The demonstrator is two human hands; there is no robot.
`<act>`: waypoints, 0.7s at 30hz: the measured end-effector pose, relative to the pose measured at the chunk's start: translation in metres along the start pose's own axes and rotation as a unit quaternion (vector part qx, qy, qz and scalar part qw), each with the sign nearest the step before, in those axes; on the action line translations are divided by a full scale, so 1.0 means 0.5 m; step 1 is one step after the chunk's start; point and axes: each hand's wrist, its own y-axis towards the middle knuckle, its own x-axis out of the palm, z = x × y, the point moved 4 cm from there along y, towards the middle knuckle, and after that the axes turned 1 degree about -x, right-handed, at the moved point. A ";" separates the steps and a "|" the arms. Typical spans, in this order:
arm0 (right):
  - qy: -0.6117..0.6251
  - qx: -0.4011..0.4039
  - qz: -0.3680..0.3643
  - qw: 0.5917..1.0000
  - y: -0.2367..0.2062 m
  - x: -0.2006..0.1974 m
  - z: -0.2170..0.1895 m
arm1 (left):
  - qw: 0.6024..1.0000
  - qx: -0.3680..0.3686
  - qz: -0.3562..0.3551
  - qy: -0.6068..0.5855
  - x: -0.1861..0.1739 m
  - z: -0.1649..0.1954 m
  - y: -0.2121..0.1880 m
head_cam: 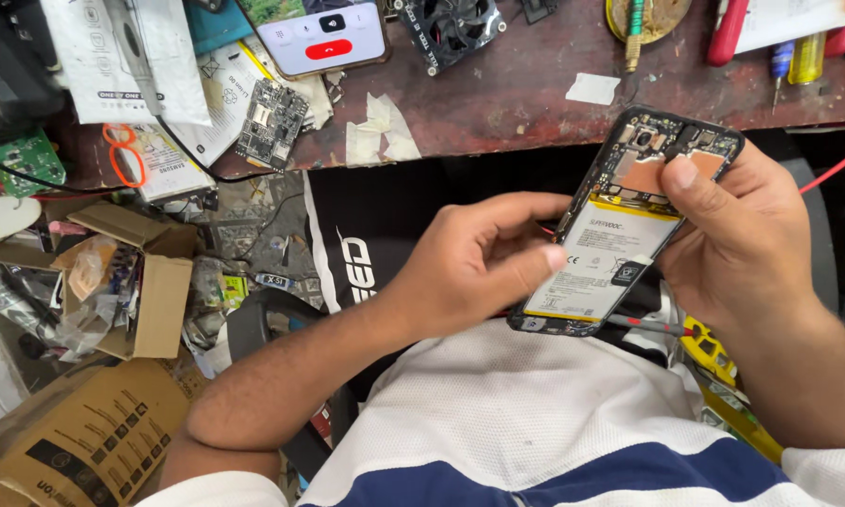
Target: The person repairs a smartphone at a cluttered workbench. They use tweezers to work inside the opened phone with its battery exposed, press the power button and watch the boot screen, reopen the back cover, manipulate the internal battery connector, then press the cover back on and continue handling the phone.
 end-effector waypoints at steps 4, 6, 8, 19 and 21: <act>-0.004 -0.003 0.008 1.000 0.006 0.001 0.002 | 0.999 -0.010 -0.026 0.027 0.007 0.002 0.000; -0.007 -0.005 0.002 1.000 0.007 0.005 -0.001 | 0.999 -0.004 -0.020 0.028 0.010 0.002 0.003; 0.014 -0.002 -0.007 1.000 0.010 0.011 -0.002 | 1.000 0.015 -0.008 0.023 0.012 0.004 0.003; -0.030 0.003 -0.032 0.999 0.007 0.005 0.000 | 0.997 0.070 0.018 0.039 0.015 0.021 -0.004; -0.031 -0.005 -0.032 0.999 0.002 0.001 0.001 | 0.997 0.066 0.017 0.044 0.017 0.022 -0.006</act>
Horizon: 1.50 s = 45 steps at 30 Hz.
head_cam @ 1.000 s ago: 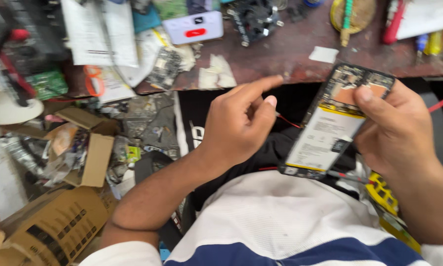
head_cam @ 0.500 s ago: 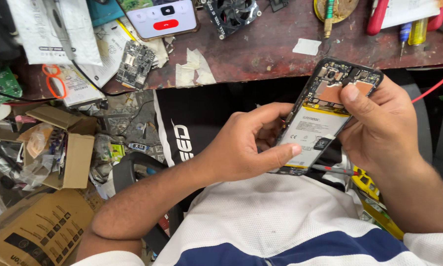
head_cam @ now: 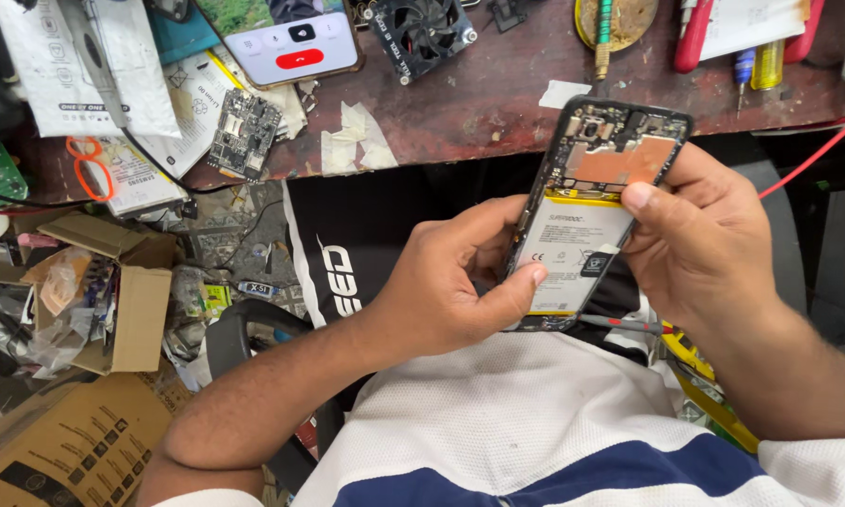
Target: The person repairs a smartphone at a cluttered workbench. They use tweezers to work inside the opened phone with its battery exposed, press the power button and watch the boot screen, reopen the back cover, manipulate the internal battery connector, then press the cover back on and continue handling the phone.
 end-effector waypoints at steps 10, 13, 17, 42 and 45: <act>0.013 -0.004 -0.027 1.000 0.007 0.017 0.025 | 0.950 0.150 0.060 0.267 0.001 0.037 -0.022; 0.016 -0.006 -0.054 0.998 0.002 0.018 0.036 | 0.927 0.195 0.058 0.316 0.013 0.038 -0.030; 0.020 0.000 -0.062 0.998 -0.002 0.012 0.044 | 0.914 0.216 0.054 0.341 0.018 0.035 -0.036; -0.042 0.032 -0.085 0.995 -0.008 0.073 0.081 | 0.894 0.237 0.104 0.366 0.023 0.033 -0.050; -0.049 0.037 -0.077 0.995 -0.006 0.075 0.082 | 0.886 0.239 0.096 0.385 0.023 0.032 -0.052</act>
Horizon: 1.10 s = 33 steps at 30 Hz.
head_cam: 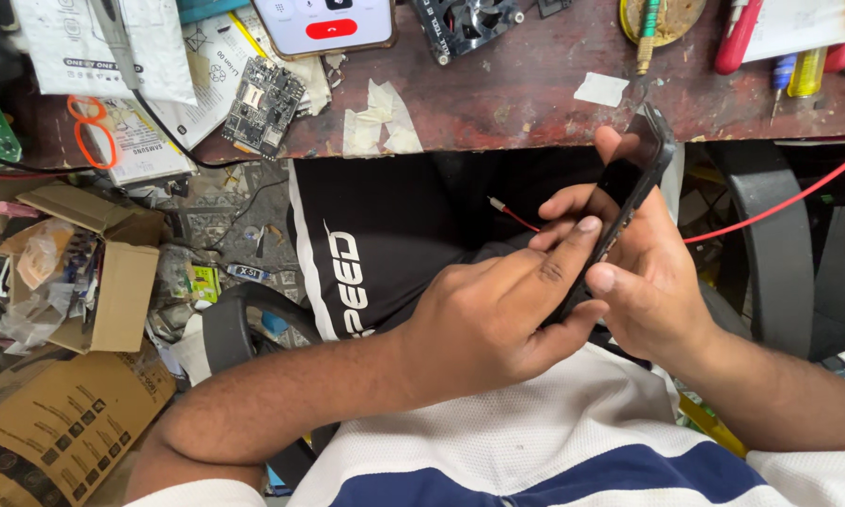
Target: The person repairs a smartphone at a cluttered workbench. They use tweezers to work inside the opened phone with its battery exposed, press the power button and watch the boot screen, reopen the back cover, manipulate the internal battery connector, then press the cover back on and continue handling the phone.
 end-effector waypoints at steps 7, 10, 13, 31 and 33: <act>0.032 0.017 0.011 0.999 0.005 0.001 0.005 | 1.000 0.018 -0.012 0.015 0.002 0.000 -0.005; 0.024 0.022 0.007 0.999 0.006 0.000 0.008 | 1.000 0.012 -0.017 0.002 0.003 0.000 -0.005; 0.033 0.020 0.007 0.999 0.004 -0.002 0.009 | 1.000 0.020 -0.012 0.010 0.002 0.001 -0.003; -0.383 -0.181 0.072 0.903 -0.035 -0.037 -0.048 | 0.984 -0.062 -0.035 -0.166 0.037 0.002 -0.001; -0.473 -0.232 0.085 0.846 -0.037 -0.036 -0.062 | 0.982 -0.074 -0.047 -0.169 0.042 -0.002 -0.002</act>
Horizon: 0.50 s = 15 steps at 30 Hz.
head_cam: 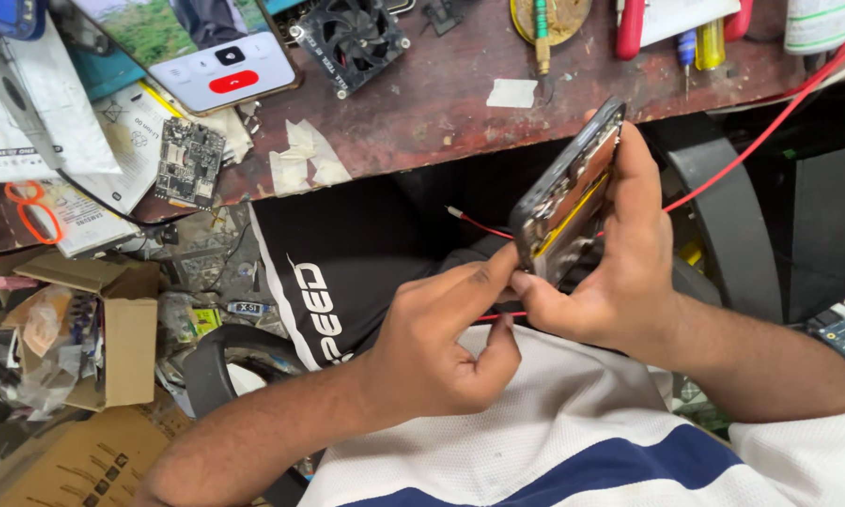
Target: The person repairs a smartphone at a cluttered workbench. They use tweezers to work inside the opened phone with its battery exposed, press the power button and watch the boot screen, reopen the back cover, manipulate the internal battery connector, then press the cover back on and continue handling the phone.
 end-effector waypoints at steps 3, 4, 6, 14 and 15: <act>-0.094 -0.042 0.020 0.995 0.003 -0.012 -0.011 | 1.000 0.004 -0.003 0.000 0.003 -0.003 0.000; -0.108 -0.048 0.022 0.993 0.005 -0.014 -0.012 | 1.000 0.011 -0.001 0.000 0.004 -0.004 0.000; -0.132 -0.060 0.026 0.989 0.009 -0.017 -0.012 | 1.000 0.011 -0.006 -0.002 0.007 -0.008 0.001; -0.145 -0.054 0.019 0.988 0.020 -0.025 -0.017 | 0.999 0.026 -0.019 -0.008 0.012 -0.009 0.007; -0.113 -0.048 0.009 0.992 0.023 -0.028 -0.018 | 0.999 0.032 -0.021 -0.004 0.009 -0.007 0.008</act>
